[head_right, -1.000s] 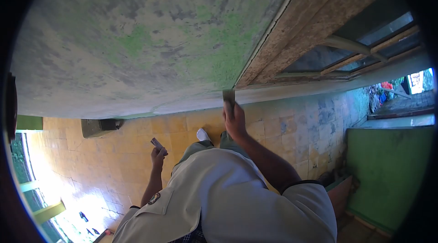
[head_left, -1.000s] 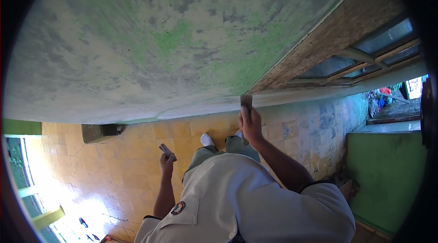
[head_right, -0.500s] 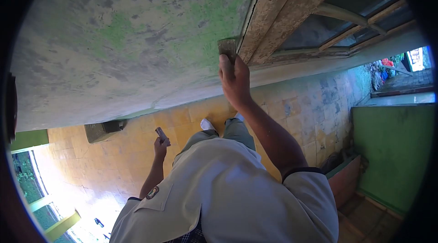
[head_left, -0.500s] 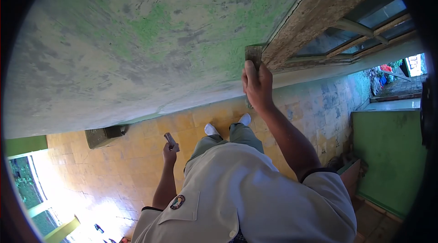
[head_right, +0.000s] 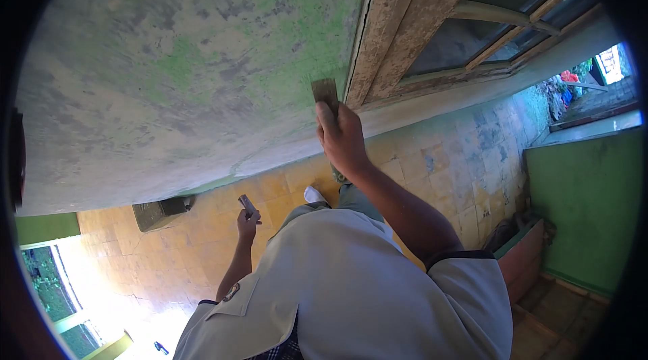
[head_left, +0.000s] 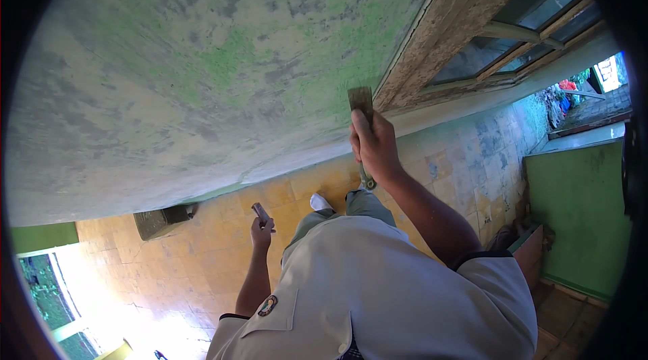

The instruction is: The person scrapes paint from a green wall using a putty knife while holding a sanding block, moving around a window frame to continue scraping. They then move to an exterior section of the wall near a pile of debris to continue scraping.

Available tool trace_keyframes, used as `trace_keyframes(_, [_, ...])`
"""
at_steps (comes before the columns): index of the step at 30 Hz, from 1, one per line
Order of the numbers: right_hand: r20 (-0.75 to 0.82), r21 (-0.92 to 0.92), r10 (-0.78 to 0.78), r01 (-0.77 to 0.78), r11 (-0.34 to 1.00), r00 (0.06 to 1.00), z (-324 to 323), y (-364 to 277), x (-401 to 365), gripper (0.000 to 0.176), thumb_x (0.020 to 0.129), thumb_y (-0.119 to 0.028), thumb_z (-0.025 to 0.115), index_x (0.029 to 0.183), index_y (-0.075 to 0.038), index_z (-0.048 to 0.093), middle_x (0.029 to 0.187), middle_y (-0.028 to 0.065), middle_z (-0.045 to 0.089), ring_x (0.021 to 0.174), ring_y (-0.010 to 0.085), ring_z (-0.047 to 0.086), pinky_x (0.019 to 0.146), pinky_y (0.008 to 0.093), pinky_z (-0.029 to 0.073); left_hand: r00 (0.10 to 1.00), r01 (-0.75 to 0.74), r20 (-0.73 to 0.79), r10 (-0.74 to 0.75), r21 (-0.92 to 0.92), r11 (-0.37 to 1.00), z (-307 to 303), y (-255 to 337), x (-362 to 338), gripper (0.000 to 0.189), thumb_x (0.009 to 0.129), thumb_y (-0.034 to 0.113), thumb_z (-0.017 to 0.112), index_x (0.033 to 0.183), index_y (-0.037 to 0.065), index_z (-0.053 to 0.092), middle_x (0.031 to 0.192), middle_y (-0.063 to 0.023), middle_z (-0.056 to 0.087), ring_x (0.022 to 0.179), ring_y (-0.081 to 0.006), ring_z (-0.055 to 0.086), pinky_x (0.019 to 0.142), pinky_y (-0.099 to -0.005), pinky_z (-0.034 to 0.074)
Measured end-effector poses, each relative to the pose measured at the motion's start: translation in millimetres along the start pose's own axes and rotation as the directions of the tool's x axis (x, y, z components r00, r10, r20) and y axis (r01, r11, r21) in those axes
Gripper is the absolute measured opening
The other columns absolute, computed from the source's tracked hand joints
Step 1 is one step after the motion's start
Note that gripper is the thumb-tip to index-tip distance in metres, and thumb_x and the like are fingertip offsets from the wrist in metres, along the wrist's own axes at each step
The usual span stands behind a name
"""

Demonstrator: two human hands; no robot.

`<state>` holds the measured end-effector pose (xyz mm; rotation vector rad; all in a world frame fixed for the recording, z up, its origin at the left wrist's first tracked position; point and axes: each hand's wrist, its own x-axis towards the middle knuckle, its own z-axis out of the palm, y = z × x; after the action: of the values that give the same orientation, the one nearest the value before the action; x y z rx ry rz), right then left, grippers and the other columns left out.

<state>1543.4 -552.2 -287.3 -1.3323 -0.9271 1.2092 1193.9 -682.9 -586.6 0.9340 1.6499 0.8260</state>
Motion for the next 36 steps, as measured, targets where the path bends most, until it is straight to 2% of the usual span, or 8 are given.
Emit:
trace_keyframes(3, [0.011, -0.032, -0.120, 0.121, 0.992, 0.993, 6, 18, -18, 0.031, 0.094, -0.029, 0.047, 0.075, -0.005, 0.044, 0.053, -0.0011, 0.041, 0.040, 0.0058, 0.038, 0.036, 0.0228, 0.030, 0.999, -0.039, 0.035, 0.039, -0.018, 0.999, 9, 10, 9, 0.017, 0.080, 0.013, 0.065, 0.085, -0.002, 0.057, 0.074, -0.0082, 0.060, 0.063, -0.0137, 0.059, 0.053, -0.0275, 0.054])
trace_keyframes(5, [0.057, 0.010, 0.007, -0.007, 1.000, 0.998, 6, 31, -25, 0.029, 0.092, -0.024, 0.052, 0.071, -0.003, 0.048, 0.059, 0.0011, 0.045, 0.048, 0.0071, 0.043, 0.044, 0.0238, 0.035, 0.997, -0.067, 0.038, 0.068, -0.032, 0.997, 17, 22, 15, 0.018, 0.080, 0.013, 0.065, 0.084, -0.001, 0.057, 0.074, -0.0086, 0.060, 0.063, -0.0137, 0.060, 0.055, -0.0275, 0.054])
trace_keyframes(13, [0.088, 0.000, -0.064, 0.064, 0.998, 0.994, 24, -8, -13, 0.034, 0.094, -0.030, 0.047, 0.071, -0.006, 0.046, 0.050, 0.0004, 0.043, 0.038, 0.0071, 0.039, 0.038, 0.0235, 0.032, 0.962, -0.151, 0.224, 0.159, -0.053, 0.987, 48, 107, 27, 0.025, 0.084, 0.022, 0.066, 0.089, -0.001, 0.055, 0.078, -0.0070, 0.062, 0.069, -0.0133, 0.060, 0.066, -0.0249, 0.048])
trace_keyframes(17, [0.352, -0.043, 0.207, -0.206, 0.978, 0.913, 31, 28, -35, 0.028, 0.095, -0.027, 0.047, 0.077, -0.005, 0.046, 0.053, 0.0008, 0.046, 0.040, 0.0073, 0.041, 0.039, 0.0229, 0.034, 0.863, -0.183, 0.407, 0.298, -0.298, 0.937, 66, 179, 12, 0.034, 0.089, 0.031, 0.059, 0.095, -0.002, 0.056, 0.089, -0.0051, 0.061, 0.080, -0.0129, 0.058, 0.075, -0.0268, 0.046])
trace_keyframes(21, [0.532, -0.118, 0.255, -0.228, 0.967, 0.807, 34, 43, -31, 0.017, 0.093, -0.020, 0.051, 0.090, -0.003, 0.048, 0.067, 0.0029, 0.052, 0.049, 0.0087, 0.050, 0.046, 0.0238, 0.042, 0.731, -0.280, 0.466, 0.499, -0.461, 0.842, 75, 242, -7, 0.045, 0.093, 0.041, 0.048, 0.094, -0.003, 0.057, 0.086, -0.0032, 0.060, 0.080, -0.0126, 0.053, 0.075, -0.0280, 0.043])
trace_keyframes(24, [0.621, -0.227, 0.331, -0.241, 0.944, 0.711, 29, 36, -33, 0.021, 0.090, -0.020, 0.055, 0.101, -0.003, 0.048, 0.074, 0.0024, 0.052, 0.059, 0.0083, 0.051, 0.052, 0.0247, 0.044, 0.751, -0.212, 0.589, 0.298, -0.212, 0.954, 72, 262, -6, 0.044, 0.094, 0.038, 0.048, 0.091, -0.003, 0.062, 0.082, -0.0019, 0.061, 0.079, -0.0099, 0.053, 0.071, -0.0259, 0.043])
trace_keyframes(31, [0.683, -0.346, 0.320, -0.095, 0.934, 0.656, 3, 31, -35, 0.057, 0.083, -0.012, 0.062, 0.132, -0.003, 0.036, 0.109, 0.0094, 0.050, 0.086, 0.0136, 0.057, 0.071, 0.0267, 0.049, 0.843, 0.026, 0.502, 0.195, -0.400, 0.916, 72, 241, -1, 0.039, 0.094, 0.035, 0.050, 0.095, -0.002, 0.062, 0.089, -0.0030, 0.061, 0.088, -0.0093, 0.054, 0.077, -0.0259, 0.044])
trace_keyframes(36, [0.579, 0.064, 0.151, -0.229, 0.971, 0.801, -3, 13, -38, 0.052, 0.080, -0.003, 0.063, 0.127, -0.002, 0.041, 0.115, 0.0121, 0.052, 0.096, 0.0198, 0.057, 0.078, 0.0331, 0.049, 0.762, 0.254, 0.589, 0.268, -0.653, 0.713, 76, 256, -8, 0.042, 0.098, 0.033, 0.038, 0.112, -0.004, 0.050, 0.105, -0.0133, 0.059, 0.099, -0.0233, 0.058, 0.090, -0.0408, 0.047])
